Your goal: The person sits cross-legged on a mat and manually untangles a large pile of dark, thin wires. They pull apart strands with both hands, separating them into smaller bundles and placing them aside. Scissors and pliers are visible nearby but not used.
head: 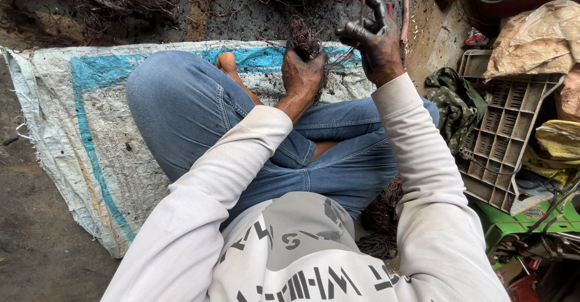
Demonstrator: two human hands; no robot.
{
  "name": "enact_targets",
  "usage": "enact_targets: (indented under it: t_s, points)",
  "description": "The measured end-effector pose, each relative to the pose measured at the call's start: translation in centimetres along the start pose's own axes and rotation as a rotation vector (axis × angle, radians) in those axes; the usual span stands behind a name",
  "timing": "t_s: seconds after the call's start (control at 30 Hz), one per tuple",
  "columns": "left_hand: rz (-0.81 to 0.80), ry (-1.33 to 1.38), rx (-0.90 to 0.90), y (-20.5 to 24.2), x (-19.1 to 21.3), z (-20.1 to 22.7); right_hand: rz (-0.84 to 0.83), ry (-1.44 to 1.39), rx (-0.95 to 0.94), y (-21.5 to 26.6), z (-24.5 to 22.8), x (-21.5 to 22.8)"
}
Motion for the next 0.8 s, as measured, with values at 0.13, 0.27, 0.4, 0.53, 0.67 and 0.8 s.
enact_targets:
  t_s: [0.13, 0.27, 0.4, 0.53, 0.67, 0.8]
  points:
    - [-0.018, -0.039, 0.037, -0.2, -0.6, -1.0, 0.126, -0.053, -0.023, -1.0, 1.6, 0.8]
    - [0.124, -0.137, -0.223, -1.0, -1.1, -2.0, 0.145, -0.007, -0.061, -0.4, 1.5, 0.7]
    - [0.24, -0.146, -0.271, -1.3, -1.2, -2.8, 0.181, 0.059, -0.002, 1.7, 0.4, -1.0]
    - [-0.226, 0.336, -0.093, -0.8, -2.0, -1.8, 0.085, 0.427, 0.237, 4.4, -0.7, -3.9]
    - [-0.443, 0.635, -0.004, 0.8, -1.5, 0.9, 0.03, 0.538, 0.344, 6.0, -1.6, -4.9]
    - [-0.529, 0.857, 0.118, 2.3, -0.9, 2.9, 0.069, 0.285, 0.178, 6.8, -2.7, -4.0]
Point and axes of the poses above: each hand's wrist, its own y-axis away from the middle knuckle, its own x-axis out of the back of the hand, z = x × y, the point moved 3 cm from there along -y, towards the middle knuckle, and after that the axes turned 4 degrees about x, right-handed, at the moved point
